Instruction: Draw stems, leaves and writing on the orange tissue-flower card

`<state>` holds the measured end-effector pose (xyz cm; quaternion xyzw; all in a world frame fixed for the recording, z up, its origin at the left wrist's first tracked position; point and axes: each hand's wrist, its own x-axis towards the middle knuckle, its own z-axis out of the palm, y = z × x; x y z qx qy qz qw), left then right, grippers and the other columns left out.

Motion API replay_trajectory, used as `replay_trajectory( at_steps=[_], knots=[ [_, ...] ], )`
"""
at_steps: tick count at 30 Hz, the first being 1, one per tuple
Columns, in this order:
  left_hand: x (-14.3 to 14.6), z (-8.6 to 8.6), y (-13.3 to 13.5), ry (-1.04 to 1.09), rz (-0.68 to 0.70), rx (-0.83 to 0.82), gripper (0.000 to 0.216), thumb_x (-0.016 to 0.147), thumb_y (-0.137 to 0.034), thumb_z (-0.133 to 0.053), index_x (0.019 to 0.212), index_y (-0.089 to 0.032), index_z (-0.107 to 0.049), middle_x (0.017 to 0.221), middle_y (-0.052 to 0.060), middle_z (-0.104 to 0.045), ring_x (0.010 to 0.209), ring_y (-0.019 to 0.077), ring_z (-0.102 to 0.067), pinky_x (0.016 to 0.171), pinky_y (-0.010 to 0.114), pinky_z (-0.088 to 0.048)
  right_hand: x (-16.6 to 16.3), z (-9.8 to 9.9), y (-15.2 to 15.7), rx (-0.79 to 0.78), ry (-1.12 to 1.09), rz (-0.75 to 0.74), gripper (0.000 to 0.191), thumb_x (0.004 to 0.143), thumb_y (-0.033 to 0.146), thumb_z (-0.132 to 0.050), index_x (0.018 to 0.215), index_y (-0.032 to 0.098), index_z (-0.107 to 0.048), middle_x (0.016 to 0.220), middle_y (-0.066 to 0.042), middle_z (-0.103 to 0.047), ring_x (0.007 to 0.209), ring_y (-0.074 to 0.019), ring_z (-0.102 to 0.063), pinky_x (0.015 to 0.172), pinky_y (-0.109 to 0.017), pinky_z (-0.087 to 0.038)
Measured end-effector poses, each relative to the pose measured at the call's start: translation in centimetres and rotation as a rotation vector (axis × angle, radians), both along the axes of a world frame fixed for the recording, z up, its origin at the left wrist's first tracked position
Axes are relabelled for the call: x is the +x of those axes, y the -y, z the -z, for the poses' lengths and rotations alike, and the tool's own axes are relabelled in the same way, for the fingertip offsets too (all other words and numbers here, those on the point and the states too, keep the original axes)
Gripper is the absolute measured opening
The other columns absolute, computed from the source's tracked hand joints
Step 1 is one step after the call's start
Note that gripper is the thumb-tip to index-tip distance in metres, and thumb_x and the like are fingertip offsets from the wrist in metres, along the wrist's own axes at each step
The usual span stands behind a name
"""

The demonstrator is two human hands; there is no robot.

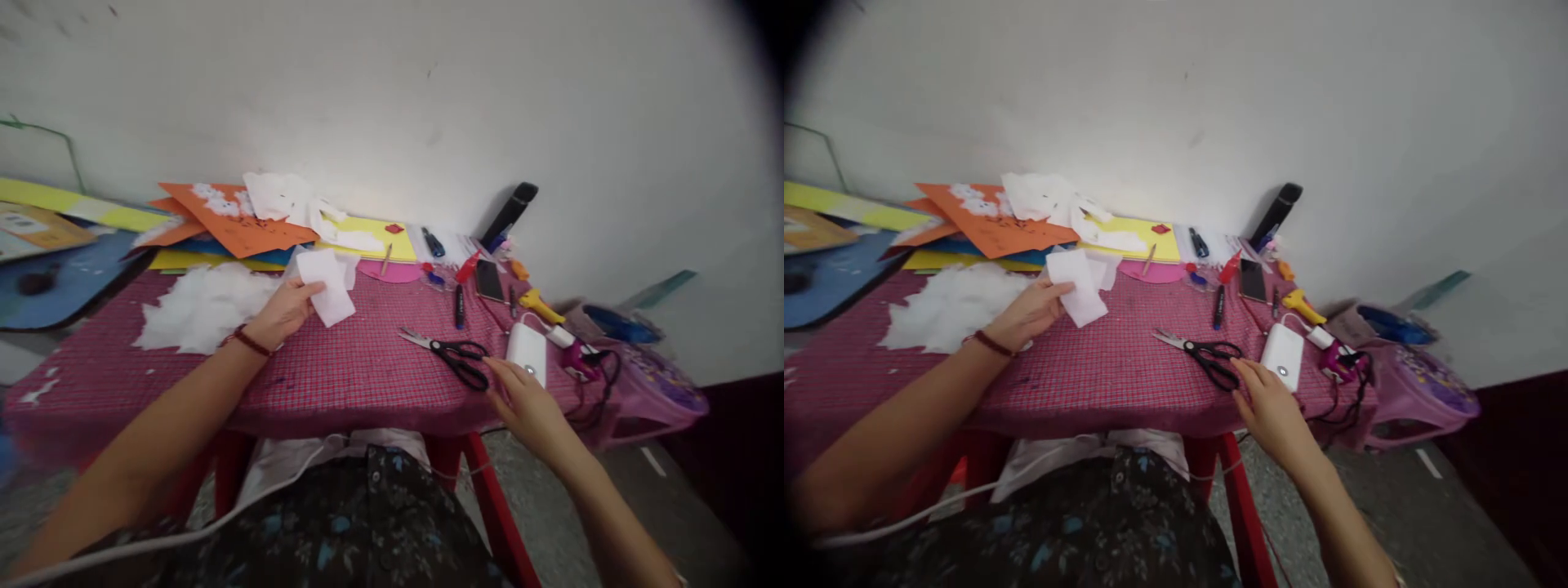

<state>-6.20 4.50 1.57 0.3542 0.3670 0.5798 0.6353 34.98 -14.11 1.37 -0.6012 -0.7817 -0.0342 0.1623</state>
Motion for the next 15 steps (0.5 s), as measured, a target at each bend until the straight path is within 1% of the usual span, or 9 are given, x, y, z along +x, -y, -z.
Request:
replay_trajectory(
  at_steps=[3, 5, 7, 9, 12, 15],
  knots=[
    [0.1, -0.1, 0.1, 0.098, -0.01, -0.042, 0.037, 0.071, -0.006, -0.073, 0.107, -0.018, -0.069, 0.094, 0.005, -0.076, 0.079, 0.0176, -0.069, 0.081, 0.033, -0.058, -0.2, 1.9, -2.8, -0.048, 0.011, -0.035, 0.044, 0.09, 0.015, -0.046, 0.132, 0.015, -0.058, 0.128, -0.016, -0.065, 0.119, -0.0281, -0.063, 0.105, -0.048, -0.052],
    [0.0, 0.0, -0.1, 0.138, -0.022, -0.069, 0.041, 0.074, -0.006, -0.07, 0.113, -0.019, -0.068, 0.095, 0.004, -0.076, 0.08, 0.0173, -0.07, 0.084, 0.034, -0.058, -0.4, 2.3, -4.5, -0.079, 0.044, -0.061, 0.047, 0.087, 0.013, -0.045, 0.132, 0.013, -0.059, 0.13, -0.017, -0.065, 0.12, -0.0294, -0.063, 0.106, -0.048, -0.05],
    [-0.2, 0.2, -0.4, 0.16, -0.037, -0.083, 0.041, 0.077, -0.006, -0.068, 0.115, -0.019, -0.067, 0.098, 0.005, -0.076, 0.084, 0.0179, -0.071, 0.089, 0.035, -0.058, -0.7, 2.0, -5.9, -0.125, 0.096, -0.099, 0.05, 0.085, 0.013, -0.045, 0.133, 0.011, -0.059, 0.133, -0.018, -0.064, 0.122, -0.0307, -0.061, 0.108, -0.049, -0.048],
    [-0.5, 0.2, -0.6, 0.165, -0.051, -0.085, 0.041, 0.077, -0.006, -0.068, 0.117, -0.019, -0.067, 0.103, 0.007, -0.076, 0.092, 0.0197, -0.072, 0.095, 0.037, -0.056, -0.8, 1.4, -7.0, -0.186, 0.146, -0.131, 0.055, 0.083, 0.011, -0.045, 0.137, 0.011, -0.056, 0.134, -0.018, -0.064, 0.121, -0.0318, -0.062, 0.107, -0.049, -0.047],
    [-0.8, -0.1, -0.6, 0.164, -0.079, -0.087, 0.045, 0.077, -0.005, -0.068, 0.119, -0.019, -0.067, 0.11, 0.009, -0.076, 0.104, 0.0236, -0.071, 0.1, 0.041, -0.054, -0.9, 0.3, -8.4, -0.263, 0.21, -0.165, 0.065, 0.078, 0.012, -0.051, 0.143, 0.012, -0.051, 0.132, -0.019, -0.064, 0.115, -0.0337, -0.064, 0.101, -0.051, -0.049],
    [-0.9, -0.8, -0.3, 0.201, -0.076, -0.064, 0.051, 0.074, -0.003, -0.069, 0.122, -0.019, -0.065, 0.113, 0.01, -0.075, 0.108, 0.0253, -0.07, 0.103, 0.044, -0.053, -0.9, -0.3, -9.4, -0.276, 0.231, -0.181, 0.062, 0.074, 0.015, -0.055, 0.137, 0.012, -0.056, 0.125, -0.019, -0.066, 0.11, -0.0324, -0.065, 0.099, -0.047, -0.05]
  ],
)
